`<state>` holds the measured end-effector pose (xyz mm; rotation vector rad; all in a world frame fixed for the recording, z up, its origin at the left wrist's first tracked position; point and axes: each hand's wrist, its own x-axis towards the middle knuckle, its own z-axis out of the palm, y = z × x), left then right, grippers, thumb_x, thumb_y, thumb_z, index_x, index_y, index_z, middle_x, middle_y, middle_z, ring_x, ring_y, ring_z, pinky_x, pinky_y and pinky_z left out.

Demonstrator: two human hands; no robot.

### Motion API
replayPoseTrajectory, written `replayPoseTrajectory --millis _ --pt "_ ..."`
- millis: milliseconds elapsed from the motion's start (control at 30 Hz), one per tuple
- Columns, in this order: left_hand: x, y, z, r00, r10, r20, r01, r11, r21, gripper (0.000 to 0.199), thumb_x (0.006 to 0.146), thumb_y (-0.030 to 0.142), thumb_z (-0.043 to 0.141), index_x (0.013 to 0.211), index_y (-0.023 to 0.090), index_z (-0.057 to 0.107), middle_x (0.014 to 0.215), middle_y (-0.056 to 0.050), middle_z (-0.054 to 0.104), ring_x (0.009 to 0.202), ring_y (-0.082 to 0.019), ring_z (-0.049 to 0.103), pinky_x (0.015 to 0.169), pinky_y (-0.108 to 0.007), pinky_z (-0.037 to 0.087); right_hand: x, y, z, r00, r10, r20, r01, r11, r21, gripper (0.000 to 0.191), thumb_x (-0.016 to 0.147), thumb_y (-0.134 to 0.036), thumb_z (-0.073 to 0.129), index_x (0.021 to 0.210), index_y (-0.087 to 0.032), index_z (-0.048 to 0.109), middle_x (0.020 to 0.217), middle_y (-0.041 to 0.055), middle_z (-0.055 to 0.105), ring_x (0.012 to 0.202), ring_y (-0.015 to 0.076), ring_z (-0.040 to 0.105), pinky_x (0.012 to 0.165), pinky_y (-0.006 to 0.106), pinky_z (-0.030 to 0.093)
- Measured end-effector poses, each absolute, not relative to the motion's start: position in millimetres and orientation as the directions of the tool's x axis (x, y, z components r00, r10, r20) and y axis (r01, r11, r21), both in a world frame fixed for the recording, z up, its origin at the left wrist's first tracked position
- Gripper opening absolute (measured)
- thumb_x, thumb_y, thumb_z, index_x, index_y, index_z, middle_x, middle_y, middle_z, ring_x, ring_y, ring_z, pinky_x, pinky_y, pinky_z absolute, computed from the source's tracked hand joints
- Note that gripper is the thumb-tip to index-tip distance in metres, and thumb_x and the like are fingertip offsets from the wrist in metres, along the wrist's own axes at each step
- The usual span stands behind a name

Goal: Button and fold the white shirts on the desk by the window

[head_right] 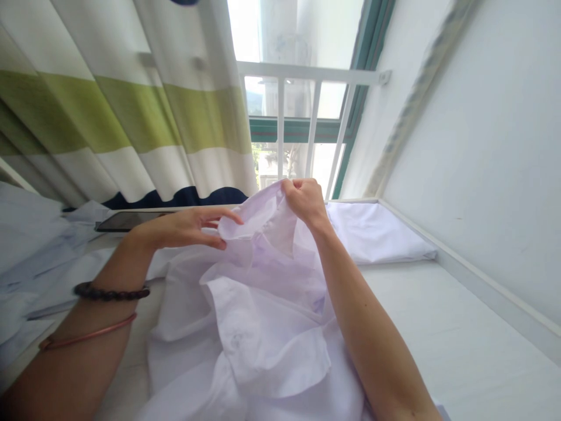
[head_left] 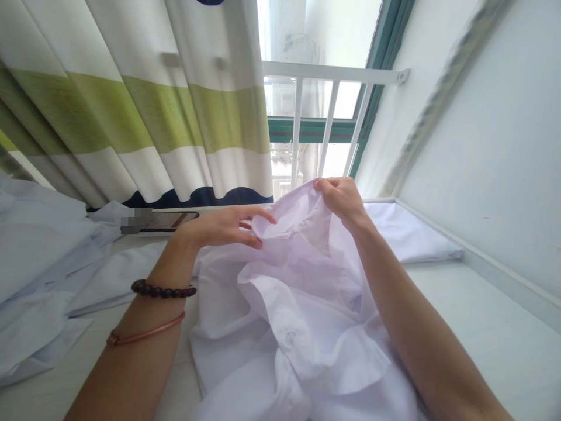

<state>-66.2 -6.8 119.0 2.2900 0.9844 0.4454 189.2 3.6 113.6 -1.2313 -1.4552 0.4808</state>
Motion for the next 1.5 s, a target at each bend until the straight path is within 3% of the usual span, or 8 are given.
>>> replayPoseTrajectory --millis 200,467,600,767,933,1067,1200,1500 --pt "-75.9 2.0 118.7 0.481 0.850 0.213 0.674 -0.514 0.531 0.025 0.077 0.045 0.064 0.086 0.023 0.069 0.093 -0.001 0.072 0.096 -0.024 0.065 0.084 -0.031 0.047 194.7 2.5 116.7 0.071 0.930 0.359 0.268 0.329 -0.905 0.024 0.073 -0.029 0.058 0.053 -0.019 0.047 0.050 -0.0051 0.037 0.046 0.0078 0.034 0.045 0.024 0.022" --pt "-83.8 -12.9 129.7 0.387 0.838 0.384 0.365 -0.522 0.771 0.023 0.080 0.040 0.067 0.082 0.019 0.058 0.108 -0.003 0.066 0.077 -0.013 0.062 0.063 -0.021 0.047 212.4 -3.9 116.4 -0.298 0.910 0.289 0.355 0.386 -0.851 0.026 0.069 -0.012 0.062 0.093 -0.022 0.060 0.094 0.0003 0.060 0.064 0.0079 0.049 0.054 0.022 0.037" --pt "-82.9 -11.0 127.8 0.399 0.845 0.356 0.370 -0.504 0.780 0.021 0.084 0.038 0.064 0.087 0.019 0.056 0.073 0.003 0.063 0.065 -0.010 0.057 0.055 -0.019 0.044 213.5 -5.4 117.0 -0.488 0.833 0.261 0.503 0.513 -0.695 0.038 0.076 -0.007 0.053 0.103 -0.028 0.068 0.133 0.0038 0.049 0.103 0.0175 0.056 0.073 0.027 0.047" --pt "-82.6 -6.7 127.2 0.324 0.841 0.433 0.374 -0.534 0.758 0.021 0.083 0.038 0.065 0.090 0.019 0.057 0.077 0.003 0.062 0.069 -0.011 0.055 0.057 -0.019 0.043 212.1 -16.0 127.8 -0.589 0.745 0.313 0.457 0.627 -0.631 0.031 0.085 -0.017 0.055 0.108 -0.034 0.069 0.154 -0.0026 0.027 0.139 0.0246 0.030 0.092 0.037 0.046" --pt "-83.5 -8.6 129.4 0.244 0.816 0.525 0.397 -0.578 0.714 0.023 0.081 0.040 0.068 0.088 0.020 0.059 0.077 0.003 0.062 0.069 -0.011 0.053 0.058 -0.020 0.040 217.5 -18.7 130.7 -0.601 0.779 0.177 0.562 0.570 -0.600 0.037 0.070 -0.041 0.077 0.106 -0.035 0.071 0.150 -0.0011 0.037 0.128 0.0275 0.044 0.097 0.043 0.043" --pt "-84.4 -9.8 129.7 0.203 0.835 0.512 0.452 -0.544 0.707 0.024 0.082 0.043 0.066 0.089 0.022 0.059 0.075 0.004 0.062 0.066 -0.011 0.052 0.056 -0.021 0.037 222.0 -12.0 124.9 -0.535 0.813 0.229 0.562 0.545 -0.622 0.027 0.066 -0.044 0.078 0.084 -0.024 0.073 0.104 0.0031 0.066 0.094 0.0205 0.060 0.088 0.037 0.045" --pt "-86.1 -4.6 127.5 0.172 0.822 0.543 0.481 -0.551 0.682 0.025 0.081 0.047 0.065 0.087 0.024 0.059 0.068 0.003 0.060 0.060 -0.013 0.051 0.053 -0.023 0.036 220.7 -8.3 121.7 -0.372 0.829 0.417 0.354 0.542 -0.762 0.027 0.067 -0.043 0.076 0.070 -0.018 0.065 0.071 0.0006 0.062 0.074 0.0165 0.059 0.068 0.031 0.046" --pt "-69.5 -6.9 125.6 0.084 0.715 0.694 0.544 -0.617 0.569 0.024 0.090 0.045 0.057 0.097 0.021 0.057 0.072 0.005 0.059 0.061 -0.009 0.046 0.056 -0.022 0.035 205.1 -4.1 121.1 -0.063 0.799 0.598 0.241 0.594 -0.768 0.034 0.067 -0.039 0.075 0.074 -0.024 0.045 0.068 -0.0042 0.051 0.065 0.0132 0.053 0.057 0.027 0.045"
